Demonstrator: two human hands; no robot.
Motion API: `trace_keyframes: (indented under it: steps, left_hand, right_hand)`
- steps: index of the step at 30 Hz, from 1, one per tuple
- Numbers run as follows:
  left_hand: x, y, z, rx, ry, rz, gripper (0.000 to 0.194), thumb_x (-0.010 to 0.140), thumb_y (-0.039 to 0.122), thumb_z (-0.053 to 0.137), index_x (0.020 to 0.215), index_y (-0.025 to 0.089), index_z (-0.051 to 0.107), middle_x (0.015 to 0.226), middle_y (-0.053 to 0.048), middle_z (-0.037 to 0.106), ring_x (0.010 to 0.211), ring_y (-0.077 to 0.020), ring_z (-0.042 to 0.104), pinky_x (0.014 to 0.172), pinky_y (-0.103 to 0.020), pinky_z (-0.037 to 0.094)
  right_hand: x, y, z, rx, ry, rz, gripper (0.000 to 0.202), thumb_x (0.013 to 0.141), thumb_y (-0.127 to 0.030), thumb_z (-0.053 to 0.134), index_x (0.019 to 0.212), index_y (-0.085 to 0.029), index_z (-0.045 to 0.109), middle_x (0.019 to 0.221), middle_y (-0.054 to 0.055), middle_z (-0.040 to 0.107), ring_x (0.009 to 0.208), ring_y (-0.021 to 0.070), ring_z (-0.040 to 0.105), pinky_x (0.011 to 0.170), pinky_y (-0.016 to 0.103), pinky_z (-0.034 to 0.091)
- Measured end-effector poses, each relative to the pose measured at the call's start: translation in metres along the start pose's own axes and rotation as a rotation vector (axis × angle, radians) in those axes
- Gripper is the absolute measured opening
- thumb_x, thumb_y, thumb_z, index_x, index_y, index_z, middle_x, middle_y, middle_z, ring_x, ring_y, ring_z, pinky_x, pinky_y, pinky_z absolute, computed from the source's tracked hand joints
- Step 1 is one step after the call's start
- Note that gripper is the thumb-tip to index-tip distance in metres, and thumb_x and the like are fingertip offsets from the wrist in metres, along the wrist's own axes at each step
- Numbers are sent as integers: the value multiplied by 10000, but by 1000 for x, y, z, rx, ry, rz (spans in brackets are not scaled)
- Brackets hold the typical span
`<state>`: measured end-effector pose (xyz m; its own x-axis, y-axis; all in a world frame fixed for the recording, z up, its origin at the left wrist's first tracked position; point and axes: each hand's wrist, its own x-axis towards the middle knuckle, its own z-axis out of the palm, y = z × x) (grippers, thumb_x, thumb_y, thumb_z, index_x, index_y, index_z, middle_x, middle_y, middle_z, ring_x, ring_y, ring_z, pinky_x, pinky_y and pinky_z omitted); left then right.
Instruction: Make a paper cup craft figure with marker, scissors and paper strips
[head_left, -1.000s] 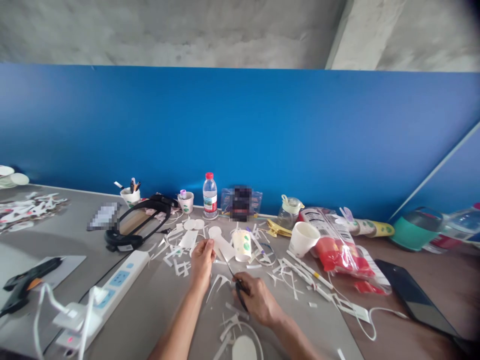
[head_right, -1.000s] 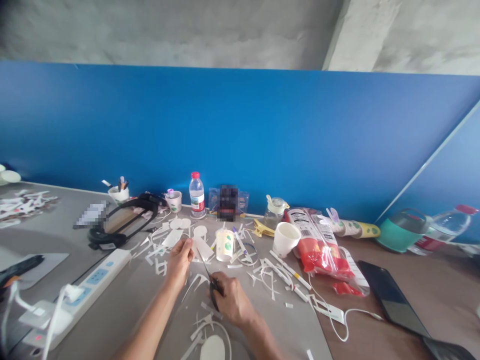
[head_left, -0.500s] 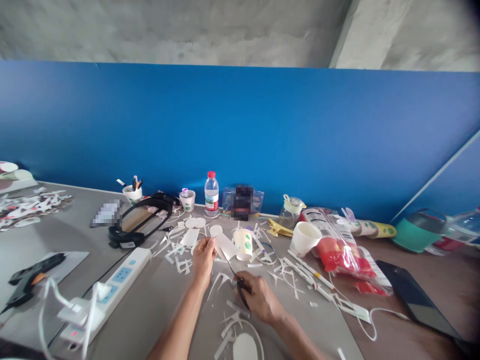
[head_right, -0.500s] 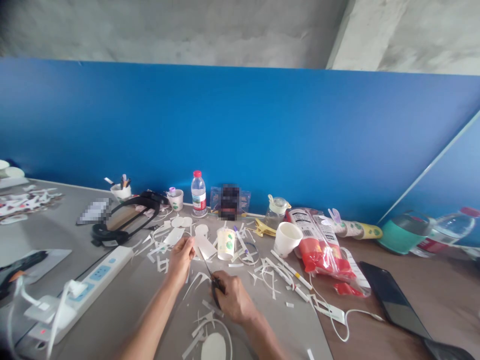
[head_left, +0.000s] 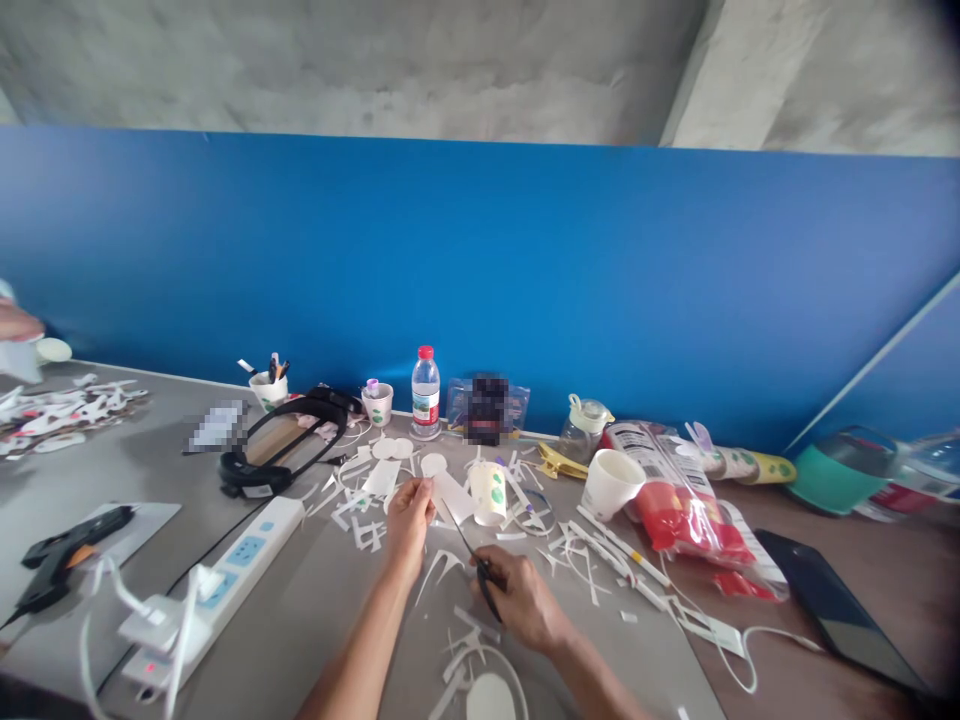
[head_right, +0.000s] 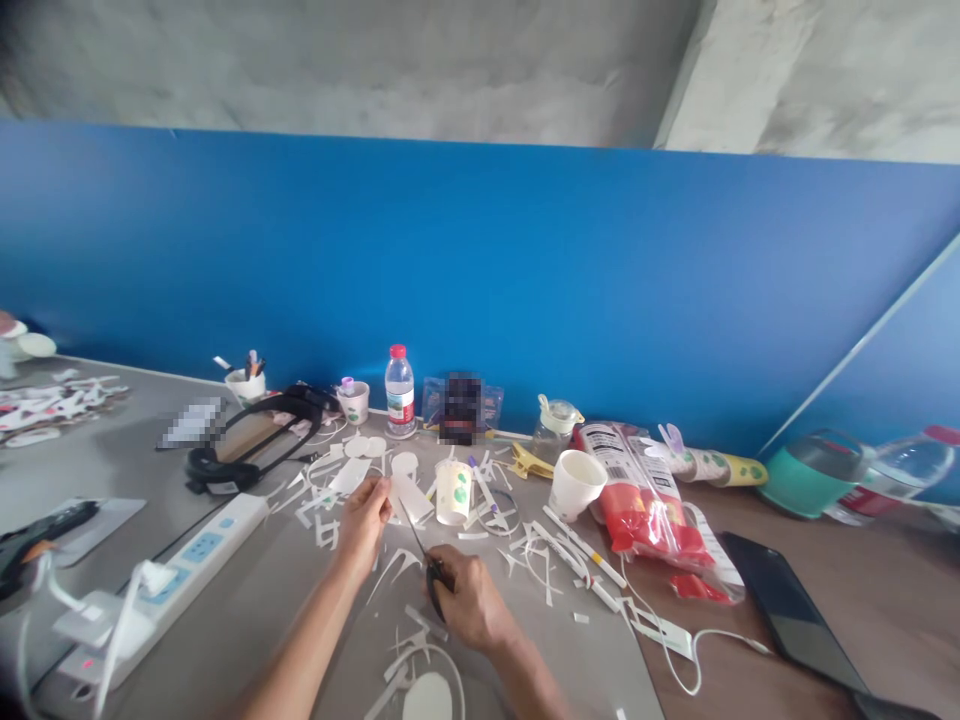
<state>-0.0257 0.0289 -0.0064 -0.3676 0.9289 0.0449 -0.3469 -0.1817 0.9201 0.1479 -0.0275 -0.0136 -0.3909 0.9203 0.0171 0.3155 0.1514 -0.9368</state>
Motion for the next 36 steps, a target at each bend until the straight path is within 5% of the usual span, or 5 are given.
trace_keyframes:
  steps: [14, 36]
  left_hand:
    - [-6, 17, 9, -147, 25, -117, 418, 494, 451, 843, 648, 157, 589, 401, 102, 437, 367, -23, 356, 396, -152, 253]
    - [-7, 15, 11, -216, 0, -86, 408, 517, 426, 843, 700, 165, 588, 435, 91, 483, 385, -32, 381, 431, -174, 304]
  right_hand:
    - [3, 7, -8, 199, -115, 106, 268, 722, -219, 522, 968, -146, 597, 536, -61, 532, 376, 62, 414, 369, 170, 319]
    - [2, 4, -8, 197, -49, 42, 270, 715, -208, 547, 967, -136, 611, 567, -56, 522, 419, 59, 424, 432, 188, 338]
